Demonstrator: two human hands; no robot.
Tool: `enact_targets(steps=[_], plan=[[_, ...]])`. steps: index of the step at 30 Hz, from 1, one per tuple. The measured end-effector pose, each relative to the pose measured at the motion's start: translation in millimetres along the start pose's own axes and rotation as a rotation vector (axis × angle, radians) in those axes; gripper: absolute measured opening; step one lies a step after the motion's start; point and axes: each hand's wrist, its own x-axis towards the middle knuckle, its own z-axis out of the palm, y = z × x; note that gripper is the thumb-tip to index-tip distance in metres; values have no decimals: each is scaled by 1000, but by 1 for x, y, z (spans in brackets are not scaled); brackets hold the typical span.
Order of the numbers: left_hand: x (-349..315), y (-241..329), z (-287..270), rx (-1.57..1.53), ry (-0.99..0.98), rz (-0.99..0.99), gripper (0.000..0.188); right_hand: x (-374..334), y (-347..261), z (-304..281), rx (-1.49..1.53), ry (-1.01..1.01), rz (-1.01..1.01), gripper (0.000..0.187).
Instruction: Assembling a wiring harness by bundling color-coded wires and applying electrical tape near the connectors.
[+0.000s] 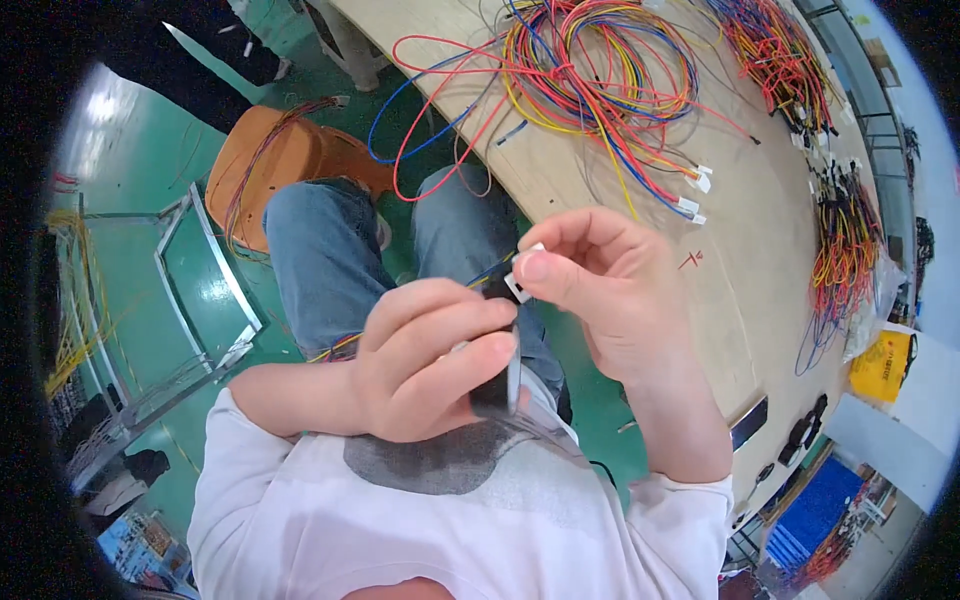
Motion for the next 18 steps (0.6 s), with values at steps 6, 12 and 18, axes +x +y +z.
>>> enact_targets(steps=[6,12,18], plan=[[-10,-3,14,112,96,-27,38,2,10,13,-32,116,-145,13],[-13,-10,9,264,47,69,35,7,17,19,-11,183,-176,14],[-12,-1,17,180,83,-64,34,6,24,23,-17,207,-198,13]])
